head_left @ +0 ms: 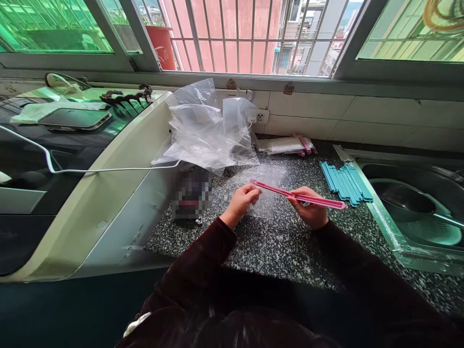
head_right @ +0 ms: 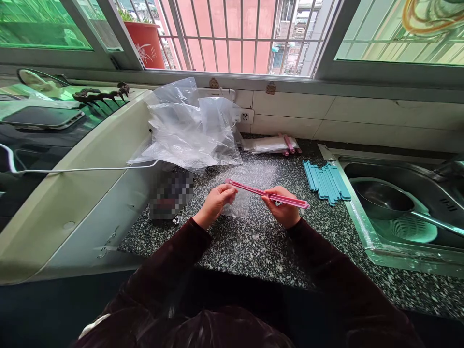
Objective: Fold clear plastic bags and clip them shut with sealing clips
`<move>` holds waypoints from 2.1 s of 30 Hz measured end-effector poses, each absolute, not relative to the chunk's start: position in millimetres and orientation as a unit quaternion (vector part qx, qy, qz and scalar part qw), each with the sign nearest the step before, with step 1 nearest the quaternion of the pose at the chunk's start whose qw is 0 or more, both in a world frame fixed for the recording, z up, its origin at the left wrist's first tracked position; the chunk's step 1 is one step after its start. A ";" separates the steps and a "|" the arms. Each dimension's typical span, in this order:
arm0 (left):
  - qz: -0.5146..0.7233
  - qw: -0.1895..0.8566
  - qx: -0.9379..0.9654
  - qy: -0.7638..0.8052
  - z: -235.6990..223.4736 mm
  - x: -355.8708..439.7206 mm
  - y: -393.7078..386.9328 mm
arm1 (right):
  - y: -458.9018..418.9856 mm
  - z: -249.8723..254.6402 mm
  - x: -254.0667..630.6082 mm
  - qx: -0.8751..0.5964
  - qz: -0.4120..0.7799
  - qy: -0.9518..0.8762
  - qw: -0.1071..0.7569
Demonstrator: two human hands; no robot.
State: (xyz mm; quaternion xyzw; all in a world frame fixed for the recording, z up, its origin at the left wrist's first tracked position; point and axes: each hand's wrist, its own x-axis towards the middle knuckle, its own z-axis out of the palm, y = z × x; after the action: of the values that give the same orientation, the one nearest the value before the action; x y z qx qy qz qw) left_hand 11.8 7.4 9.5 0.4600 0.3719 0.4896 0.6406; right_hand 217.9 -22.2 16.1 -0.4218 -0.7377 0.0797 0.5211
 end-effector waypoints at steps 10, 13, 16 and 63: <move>0.451 0.663 0.493 0.337 17.9 12.3 -0.3 | -15.8 17.2 227.8 -0.469 0.049 -0.694 0.544; 0.445 0.667 0.505 0.319 18.9 12.9 -1.8 | -15.5 14.7 226.4 -0.467 0.051 -0.708 0.528; 0.440 0.666 0.514 0.315 19.7 13.6 -2.8 | -16.1 10.9 223.5 -0.463 0.057 -0.719 0.515; 0.463 0.750 0.250 0.402 12.2 23.8 -0.9 | -26.7 5.9 209.6 -0.409 0.096 -0.773 0.476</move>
State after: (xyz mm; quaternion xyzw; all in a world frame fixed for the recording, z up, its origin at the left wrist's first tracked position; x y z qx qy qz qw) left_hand 23.8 -0.9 12.2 0.2496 0.4019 0.4629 0.7496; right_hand 209.6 -26.7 5.9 -0.4090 -0.7725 0.0964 0.4761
